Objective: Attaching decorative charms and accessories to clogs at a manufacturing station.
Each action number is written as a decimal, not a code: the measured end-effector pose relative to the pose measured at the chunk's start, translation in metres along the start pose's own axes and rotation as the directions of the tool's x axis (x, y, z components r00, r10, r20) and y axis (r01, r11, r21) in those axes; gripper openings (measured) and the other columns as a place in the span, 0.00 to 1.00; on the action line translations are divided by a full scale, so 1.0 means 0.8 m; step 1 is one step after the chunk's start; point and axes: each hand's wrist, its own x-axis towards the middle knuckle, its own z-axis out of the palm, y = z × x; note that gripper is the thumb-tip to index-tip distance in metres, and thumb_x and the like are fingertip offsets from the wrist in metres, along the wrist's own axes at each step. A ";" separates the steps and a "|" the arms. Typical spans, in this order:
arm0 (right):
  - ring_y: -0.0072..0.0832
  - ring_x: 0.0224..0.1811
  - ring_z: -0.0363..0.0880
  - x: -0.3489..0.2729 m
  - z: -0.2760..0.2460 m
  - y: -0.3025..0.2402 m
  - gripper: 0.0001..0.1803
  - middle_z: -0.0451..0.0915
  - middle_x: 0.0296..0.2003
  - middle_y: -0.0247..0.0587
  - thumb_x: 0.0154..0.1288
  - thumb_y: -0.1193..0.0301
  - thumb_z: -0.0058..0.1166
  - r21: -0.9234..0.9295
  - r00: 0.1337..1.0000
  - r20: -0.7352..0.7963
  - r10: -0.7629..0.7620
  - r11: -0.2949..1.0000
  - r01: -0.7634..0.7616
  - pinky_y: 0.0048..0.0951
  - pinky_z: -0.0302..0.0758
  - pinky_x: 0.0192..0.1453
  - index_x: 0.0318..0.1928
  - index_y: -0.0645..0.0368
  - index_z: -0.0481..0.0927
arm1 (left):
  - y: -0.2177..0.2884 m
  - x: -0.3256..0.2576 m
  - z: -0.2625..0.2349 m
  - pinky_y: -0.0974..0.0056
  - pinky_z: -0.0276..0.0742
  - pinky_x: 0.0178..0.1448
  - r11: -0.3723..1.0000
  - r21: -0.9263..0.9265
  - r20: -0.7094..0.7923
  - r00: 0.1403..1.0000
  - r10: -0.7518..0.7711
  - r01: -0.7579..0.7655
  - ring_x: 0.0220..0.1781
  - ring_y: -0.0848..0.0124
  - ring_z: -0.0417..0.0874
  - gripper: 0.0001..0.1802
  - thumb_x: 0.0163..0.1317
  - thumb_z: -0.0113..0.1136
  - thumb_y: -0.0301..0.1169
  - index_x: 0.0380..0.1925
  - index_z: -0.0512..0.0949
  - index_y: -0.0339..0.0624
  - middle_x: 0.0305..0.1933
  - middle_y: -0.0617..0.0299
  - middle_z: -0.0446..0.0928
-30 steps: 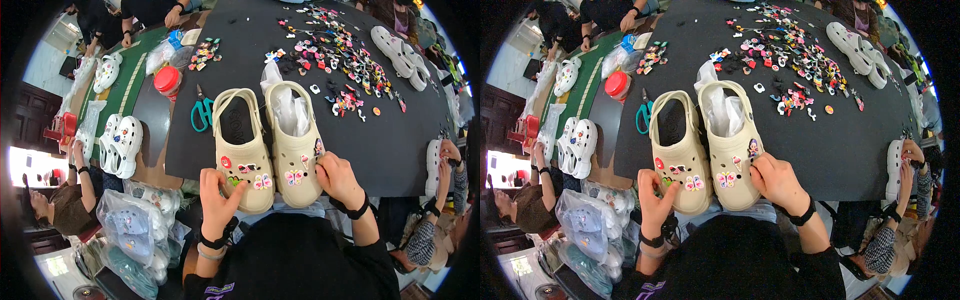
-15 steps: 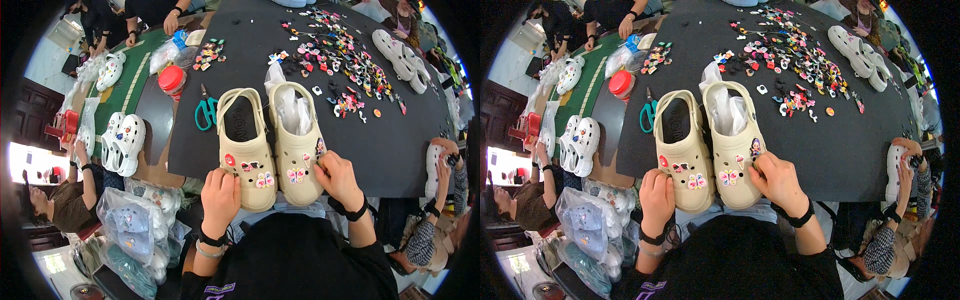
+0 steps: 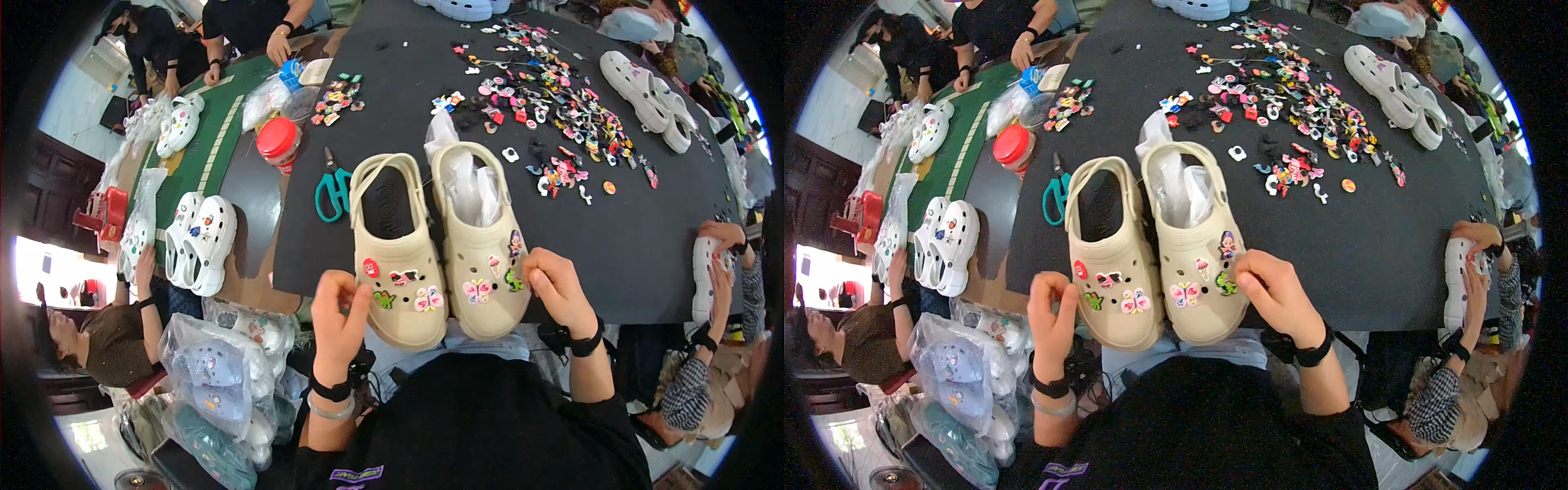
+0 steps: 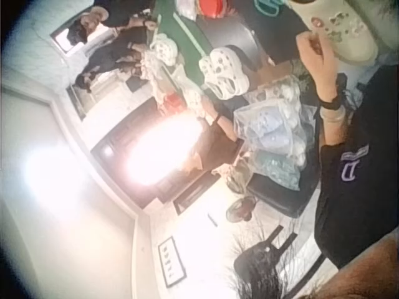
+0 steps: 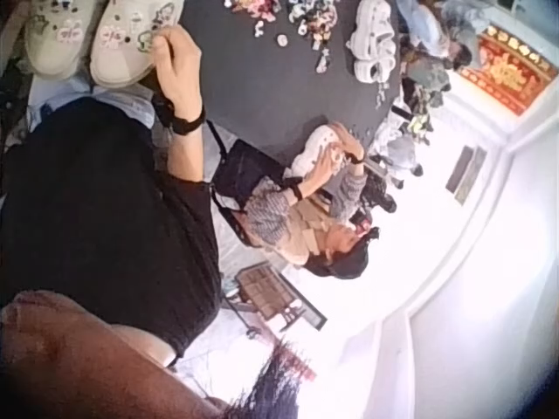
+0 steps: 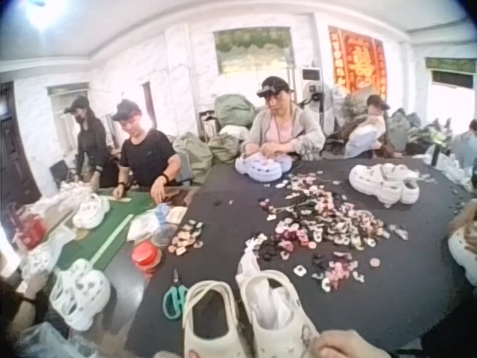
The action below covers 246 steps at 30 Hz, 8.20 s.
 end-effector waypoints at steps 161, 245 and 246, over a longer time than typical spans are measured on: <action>0.13 0.30 0.74 -0.003 0.025 0.013 0.08 0.80 0.37 0.34 0.64 0.76 0.56 0.651 0.939 -0.251 0.235 0.759 -0.017 0.14 0.69 0.30 0.44 0.62 0.77 | 0.028 0.170 -0.024 0.59 0.56 0.61 0.789 0.165 0.828 0.518 0.215 -0.592 0.45 0.68 0.74 0.23 0.34 0.77 0.38 0.29 0.76 0.45 0.34 0.67 0.74; 0.28 0.23 0.75 0.018 -0.009 -0.094 0.11 0.76 0.21 0.28 0.49 0.68 0.70 0.250 0.857 0.219 -0.467 0.876 0.413 0.29 0.66 0.29 0.20 0.53 0.78 | -0.005 -0.030 0.012 0.55 0.48 0.72 0.999 -0.040 0.112 0.993 0.029 -0.025 0.71 0.56 0.54 0.31 0.62 0.54 0.31 0.64 0.57 0.34 0.68 0.46 0.55; 0.23 0.22 0.74 0.012 0.001 -0.113 0.14 0.76 0.22 0.23 0.49 0.64 0.71 0.289 0.805 0.236 -0.545 0.830 0.477 0.26 0.64 0.30 0.20 0.47 0.76 | -0.006 -0.031 0.013 0.54 0.50 0.71 0.999 -0.013 0.080 0.996 0.032 -0.031 0.69 0.54 0.56 0.31 0.60 0.57 0.30 0.62 0.59 0.34 0.66 0.46 0.57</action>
